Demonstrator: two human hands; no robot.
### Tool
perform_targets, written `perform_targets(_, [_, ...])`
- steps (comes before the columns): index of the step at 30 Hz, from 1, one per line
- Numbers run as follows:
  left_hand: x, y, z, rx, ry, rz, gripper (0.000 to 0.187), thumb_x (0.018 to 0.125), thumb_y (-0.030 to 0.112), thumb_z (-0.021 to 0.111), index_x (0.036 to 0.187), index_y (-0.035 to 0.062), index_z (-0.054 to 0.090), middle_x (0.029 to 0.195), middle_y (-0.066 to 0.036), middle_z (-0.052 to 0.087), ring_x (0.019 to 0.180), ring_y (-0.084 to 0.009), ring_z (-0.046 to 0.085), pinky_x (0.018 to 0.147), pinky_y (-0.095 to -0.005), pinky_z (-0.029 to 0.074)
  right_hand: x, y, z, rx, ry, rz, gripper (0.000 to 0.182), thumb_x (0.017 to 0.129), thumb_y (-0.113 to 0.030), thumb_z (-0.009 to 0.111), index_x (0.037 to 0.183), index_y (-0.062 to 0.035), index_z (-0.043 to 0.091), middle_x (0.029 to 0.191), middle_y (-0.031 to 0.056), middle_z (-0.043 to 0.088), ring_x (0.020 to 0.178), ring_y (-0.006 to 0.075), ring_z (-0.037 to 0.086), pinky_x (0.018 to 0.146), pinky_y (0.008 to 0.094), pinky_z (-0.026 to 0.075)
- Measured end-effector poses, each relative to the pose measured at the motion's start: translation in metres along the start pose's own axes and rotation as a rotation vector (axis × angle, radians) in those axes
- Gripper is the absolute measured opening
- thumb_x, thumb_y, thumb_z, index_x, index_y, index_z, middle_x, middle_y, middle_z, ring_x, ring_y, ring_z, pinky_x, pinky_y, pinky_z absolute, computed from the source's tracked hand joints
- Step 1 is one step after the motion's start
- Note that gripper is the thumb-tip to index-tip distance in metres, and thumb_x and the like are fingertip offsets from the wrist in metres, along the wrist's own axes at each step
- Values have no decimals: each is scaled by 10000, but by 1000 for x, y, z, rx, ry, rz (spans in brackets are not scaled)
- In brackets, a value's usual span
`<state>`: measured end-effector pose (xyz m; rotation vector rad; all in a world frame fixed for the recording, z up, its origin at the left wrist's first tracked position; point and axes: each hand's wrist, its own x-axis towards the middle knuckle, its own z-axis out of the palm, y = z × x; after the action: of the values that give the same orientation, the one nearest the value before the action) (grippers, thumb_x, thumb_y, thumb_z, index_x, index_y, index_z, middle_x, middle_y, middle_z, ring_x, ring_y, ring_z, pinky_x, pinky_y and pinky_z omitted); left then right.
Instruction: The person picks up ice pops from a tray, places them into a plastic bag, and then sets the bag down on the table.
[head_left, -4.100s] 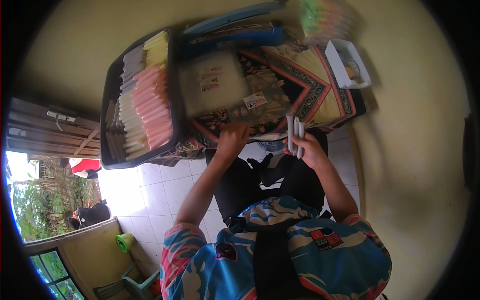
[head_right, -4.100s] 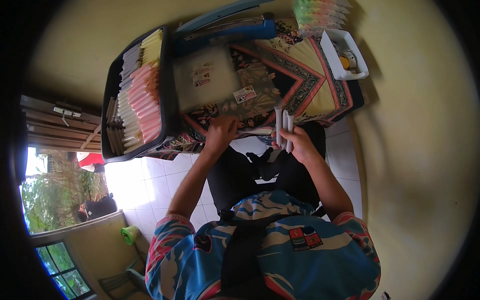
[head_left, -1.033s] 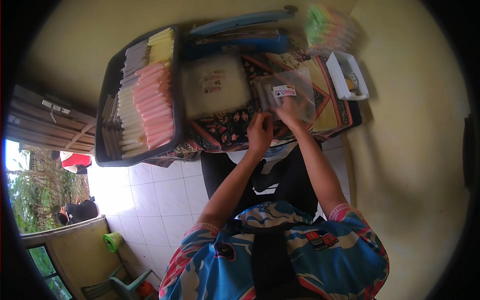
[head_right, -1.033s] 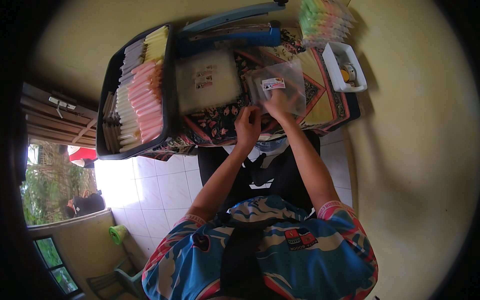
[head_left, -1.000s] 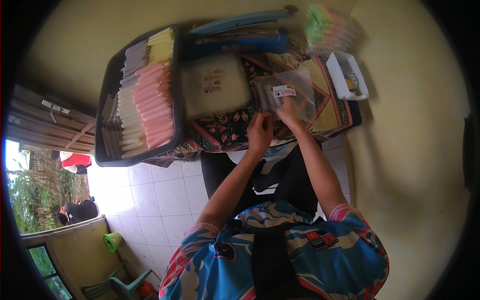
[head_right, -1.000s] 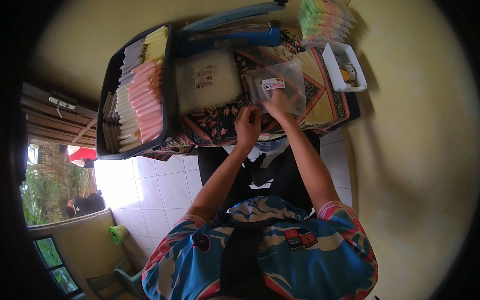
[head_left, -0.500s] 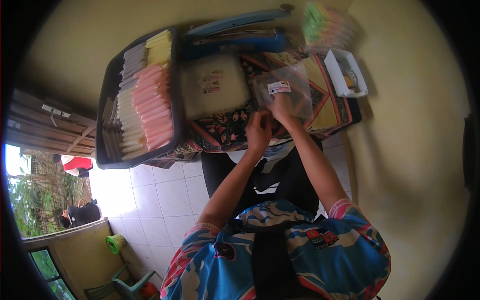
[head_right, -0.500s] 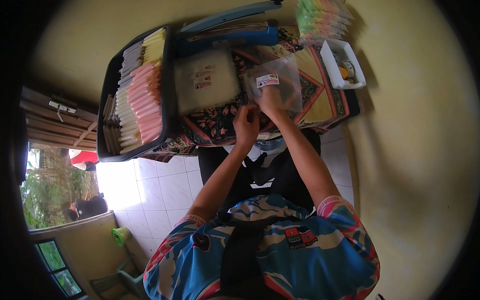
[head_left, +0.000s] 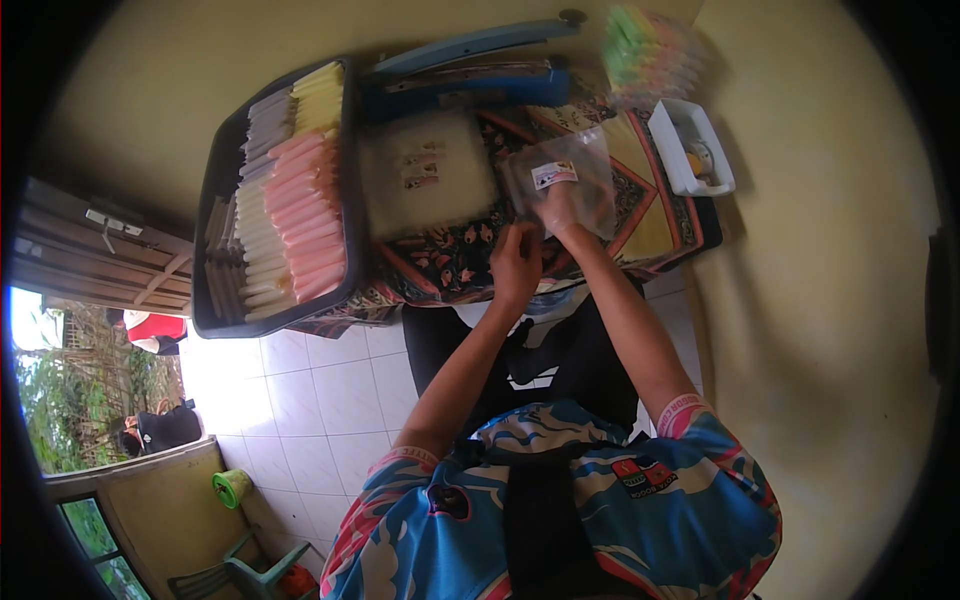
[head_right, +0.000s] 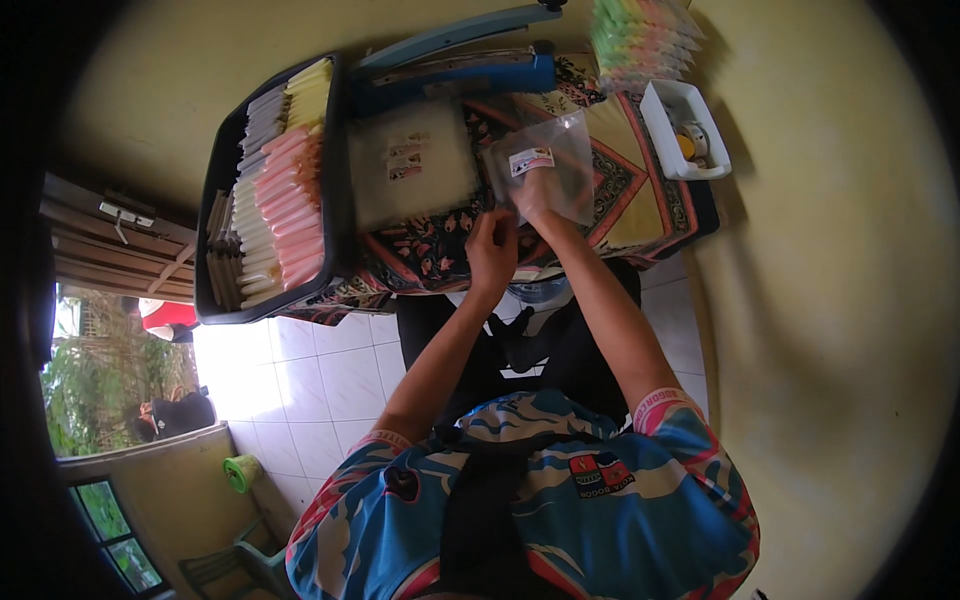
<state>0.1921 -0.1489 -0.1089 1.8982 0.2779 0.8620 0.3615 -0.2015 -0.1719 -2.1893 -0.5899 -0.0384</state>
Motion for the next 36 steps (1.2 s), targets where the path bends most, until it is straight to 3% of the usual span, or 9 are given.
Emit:
perform_targets(10, [1, -3, 2, 35, 29, 30, 90, 853, -8, 656, 931, 6, 613, 813, -141, 612, 673, -248, 628, 618, -327, 479, -3, -38, -20, 158, 11, -50, 674, 675, -192, 852, 1246, 8, 556, 1188, 160, 625, 1065, 286, 608, 941, 367, 469])
perform_targets(13, [1, -2, 2, 19, 27, 29, 92, 849, -15, 654, 928, 8, 613, 810, -138, 610, 666, -249, 625, 612, -325, 477, 0, -25, -8, 135, 89, -112, 508, 719, -260, 777, 1131, -5, 624, 1106, 200, 654, 1009, 371, 626, 884, 408, 499])
perform_targets(16, [1, -2, 1, 17, 22, 17, 92, 846, -23, 650, 923, 10, 612, 810, -137, 610, 662, -248, 624, 608, -324, 475, 6, -33, -8, 306, 92, -140, 492, 714, -260, 781, 1110, -8, 633, 1078, 200, 664, 990, 370, 636, 873, 413, 504])
perform_targets(19, [1, -2, 2, 20, 23, 7, 93, 846, -24, 650, 923, 10, 613, 808, -137, 611, 664, -248, 626, 608, -326, 476, 5, -32, -9, 39, 57, -77, 461, 708, -225, 780, 1091, -11, 638, 1049, 196, 672, 965, 369, 646, 875, 417, 505])
perform_targets(22, [2, -2, 1, 27, 24, 17, 89, 850, -16, 655, 924, 10, 614, 804, -136, 612, 666, -243, 628, 606, -325, 476, -9, -34, -20, 147, 114, 88, 417, 713, -205, 774, 1065, -21, 650, 1023, 192, 679, 951, 373, 653, 854, 420, 512])
perform_targets(28, [1, 1, 0, 1, 24, 14, 83, 861, -4, 655, 931, 11, 614, 805, -138, 613, 671, -248, 632, 609, -327, 479, 6, -19, -8, 425, 100, 21, 420, 725, -185, 734, 1087, 3, 634, 1029, 242, 663, 977, 395, 648, 849, 452, 507])
perform_targets(31, [1, 0, 0, 26, 20, 12, 88, 858, -11, 652, 934, 14, 615, 810, -141, 616, 673, -255, 634, 614, -328, 483, 17, -19, -3, -134, 15, 43, 484, 713, -174, 726, 1149, -6, 599, 1074, 243, 644, 990, 414, 634, 851, 456, 506])
perform_targets(34, [1, 1, 0, 28, 24, 23, 101, 849, -20, 650, 937, 16, 615, 816, -141, 618, 681, -260, 636, 621, -331, 486, 6, -1, 10, 18, 257, -211, 434, 729, -125, 723, 1122, 16, 604, 1008, 208, 649, 974, 385, 630, 879, 416, 486])
perform_targets(36, [1, -2, 0, 16, 23, 22, 110, 843, -24, 649, 939, 17, 615, 819, -142, 618, 687, -264, 638, 626, -334, 488, -9, -4, -9, 9, 175, -256, 414, 733, -108, 715, 1115, 21, 619, 1023, 220, 650, 1002, 390, 624, 884, 415, 484])
